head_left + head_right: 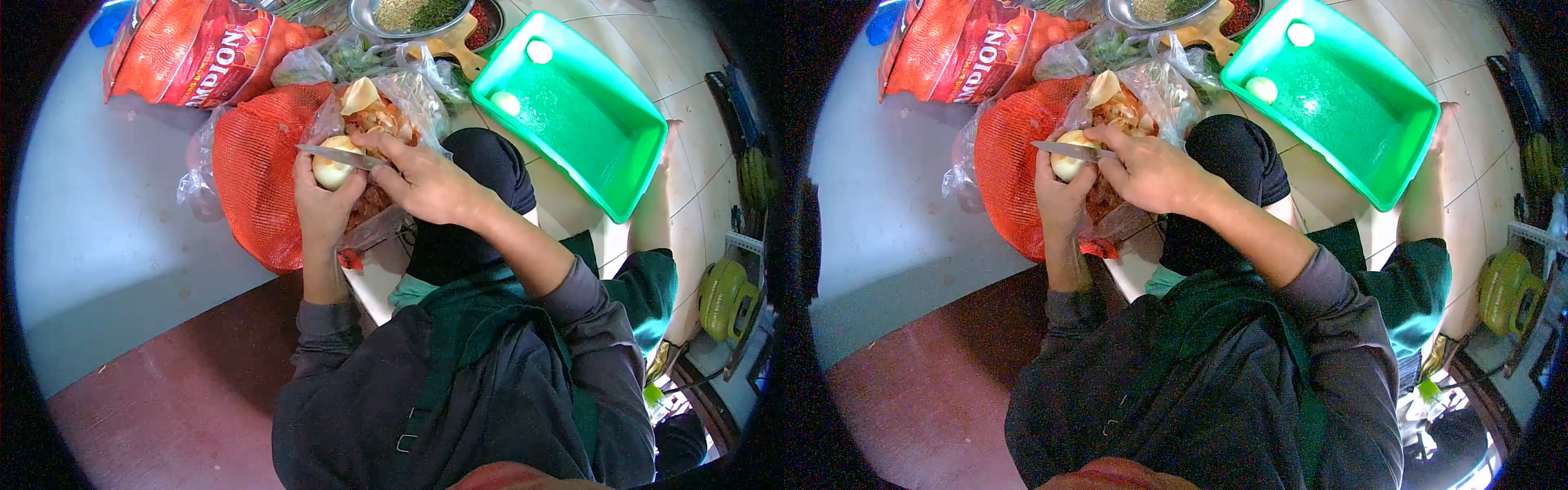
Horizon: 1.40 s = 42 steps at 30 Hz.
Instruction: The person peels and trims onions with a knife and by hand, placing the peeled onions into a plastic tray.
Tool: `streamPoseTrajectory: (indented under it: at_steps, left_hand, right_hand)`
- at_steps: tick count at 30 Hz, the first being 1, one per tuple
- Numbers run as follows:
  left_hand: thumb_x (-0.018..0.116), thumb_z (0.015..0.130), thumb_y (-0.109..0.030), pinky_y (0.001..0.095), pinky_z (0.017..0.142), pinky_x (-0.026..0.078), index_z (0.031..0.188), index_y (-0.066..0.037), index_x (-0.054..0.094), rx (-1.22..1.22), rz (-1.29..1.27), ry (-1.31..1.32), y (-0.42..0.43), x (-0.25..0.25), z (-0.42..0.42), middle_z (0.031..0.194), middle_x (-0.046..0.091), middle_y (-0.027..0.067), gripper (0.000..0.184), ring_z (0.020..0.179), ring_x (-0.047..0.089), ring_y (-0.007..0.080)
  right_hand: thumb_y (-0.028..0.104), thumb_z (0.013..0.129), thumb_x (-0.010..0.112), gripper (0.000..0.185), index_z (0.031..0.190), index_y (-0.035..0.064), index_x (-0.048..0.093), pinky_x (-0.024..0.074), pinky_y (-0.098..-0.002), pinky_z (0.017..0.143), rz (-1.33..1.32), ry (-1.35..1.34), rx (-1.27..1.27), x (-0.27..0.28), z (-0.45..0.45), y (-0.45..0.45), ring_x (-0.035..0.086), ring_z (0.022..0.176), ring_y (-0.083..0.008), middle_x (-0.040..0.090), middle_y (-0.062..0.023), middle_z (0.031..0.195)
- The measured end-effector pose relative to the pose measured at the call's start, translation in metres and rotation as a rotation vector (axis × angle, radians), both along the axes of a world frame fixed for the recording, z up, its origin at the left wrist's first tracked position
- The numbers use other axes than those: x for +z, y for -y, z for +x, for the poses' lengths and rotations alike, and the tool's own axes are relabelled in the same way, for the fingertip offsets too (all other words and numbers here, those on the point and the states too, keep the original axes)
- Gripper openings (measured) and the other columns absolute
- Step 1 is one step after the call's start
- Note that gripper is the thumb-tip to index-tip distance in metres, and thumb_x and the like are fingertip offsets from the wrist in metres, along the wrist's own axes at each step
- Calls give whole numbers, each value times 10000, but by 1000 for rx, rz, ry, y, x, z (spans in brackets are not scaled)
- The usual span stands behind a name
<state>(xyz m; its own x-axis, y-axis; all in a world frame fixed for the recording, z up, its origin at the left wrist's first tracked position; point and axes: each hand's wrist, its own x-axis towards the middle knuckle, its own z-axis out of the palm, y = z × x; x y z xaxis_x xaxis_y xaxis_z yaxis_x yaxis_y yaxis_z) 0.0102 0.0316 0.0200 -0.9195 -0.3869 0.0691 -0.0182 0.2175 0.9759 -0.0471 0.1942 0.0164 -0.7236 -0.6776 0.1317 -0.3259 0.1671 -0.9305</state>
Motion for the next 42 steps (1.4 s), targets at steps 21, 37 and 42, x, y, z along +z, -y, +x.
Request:
streamPoseTrajectory:
  at_steps: [21, 37, 42]
  left_hand:
    - [764, 667, -61, 317, 886, 470, 1252, 11, 419, 30, -18, 31, -5, 3, 6, 1180, 498, 129, 683, 1038, 545, 190]
    - [752, 617, -70, 349, 936, 429, 1206, 1, 482, -50, -268, -12, 14, -14, 3, 1152, 527, 142, 652, 1075, 528, 237]
    - [754, 626, -123, 356, 936, 425, 1210, -7, 482, -99, -216, 72, 16, -15, 3, 1129, 535, 139, 655, 1083, 514, 234]
  right_hand:
    - [221, 947, 463, 344, 1247, 55, 492, 480, -390, 783, -94, 124, -187, -18, -4, 8, 601, 832, -297, 614, -183, 895]
    - [241, 915, 469, 373, 1257, 93, 470, 516, -477, 721, 80, -268, -11, 7, 4, -2, 628, 842, -392, 641, -207, 926]
    - [225, 910, 474, 352, 1238, 97, 493, 520, -467, 719, 146, -323, -31, 8, 4, -1, 630, 833, -382, 637, -189, 936]
